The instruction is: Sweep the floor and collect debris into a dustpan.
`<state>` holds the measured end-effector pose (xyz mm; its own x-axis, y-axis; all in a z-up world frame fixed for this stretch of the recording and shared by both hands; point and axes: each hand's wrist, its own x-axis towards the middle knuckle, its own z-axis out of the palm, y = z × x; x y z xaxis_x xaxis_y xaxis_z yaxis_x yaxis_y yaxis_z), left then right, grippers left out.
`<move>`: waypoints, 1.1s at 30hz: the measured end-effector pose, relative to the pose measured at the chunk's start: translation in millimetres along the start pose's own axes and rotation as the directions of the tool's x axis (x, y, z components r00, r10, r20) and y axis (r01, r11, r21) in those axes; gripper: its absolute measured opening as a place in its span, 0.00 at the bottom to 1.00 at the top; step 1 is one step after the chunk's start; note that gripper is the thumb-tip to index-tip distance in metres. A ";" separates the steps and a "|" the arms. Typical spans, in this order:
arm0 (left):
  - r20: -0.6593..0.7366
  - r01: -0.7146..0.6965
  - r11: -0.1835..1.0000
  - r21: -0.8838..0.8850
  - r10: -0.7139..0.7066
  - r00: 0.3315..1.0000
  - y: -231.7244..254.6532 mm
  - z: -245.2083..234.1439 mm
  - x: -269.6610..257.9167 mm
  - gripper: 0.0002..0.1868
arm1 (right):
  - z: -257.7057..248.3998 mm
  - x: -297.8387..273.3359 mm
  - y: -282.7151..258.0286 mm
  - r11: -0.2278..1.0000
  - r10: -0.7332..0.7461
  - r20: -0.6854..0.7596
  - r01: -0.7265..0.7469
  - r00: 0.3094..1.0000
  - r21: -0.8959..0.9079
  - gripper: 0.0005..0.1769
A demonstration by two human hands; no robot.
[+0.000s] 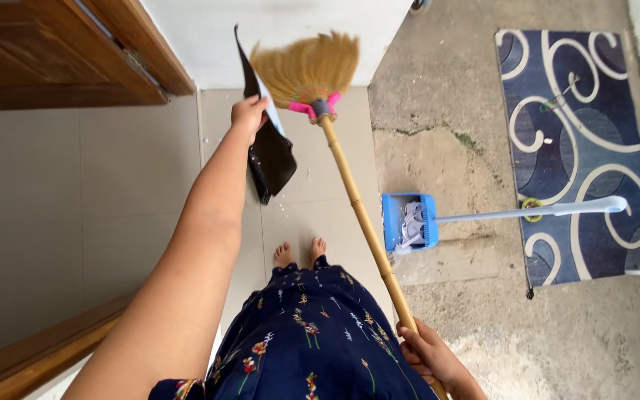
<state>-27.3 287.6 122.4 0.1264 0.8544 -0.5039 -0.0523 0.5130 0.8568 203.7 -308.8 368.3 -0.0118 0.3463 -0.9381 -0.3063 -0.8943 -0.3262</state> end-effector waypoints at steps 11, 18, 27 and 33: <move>0.034 -0.113 0.978 0.176 0.108 0.994 44.6 -28.5 -86.2 0.12 | -9.6 91.6 20.4 0.970 -0.067 -0.025 0.059 0.997 -0.237 0.11; 0.087 -0.248 0.920 0.303 0.233 0.969 15.2 -16.2 -122.6 0.13 | -7.2 161.2 -3.1 0.935 -0.109 0.070 0.126 0.992 -0.332 0.11; -0.059 -0.215 0.622 0.753 0.389 0.919 -36.1 -49.4 -128.3 0.14 | 104.9 376.6 -60.4 0.851 -0.288 0.328 0.398 0.900 -0.344 0.17; -0.152 -0.198 0.689 0.697 0.411 0.899 -61.6 -86.6 -132.4 0.20 | 92.6 430.7 -43.8 0.724 -0.246 0.208 0.322 0.947 -0.610 0.27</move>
<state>-126.6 150.0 126.9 -0.0582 0.9914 -0.1173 0.6295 0.1276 0.7664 123.9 -94.2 -10.6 -0.1337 0.6069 -0.7835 0.3549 -0.7088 -0.6096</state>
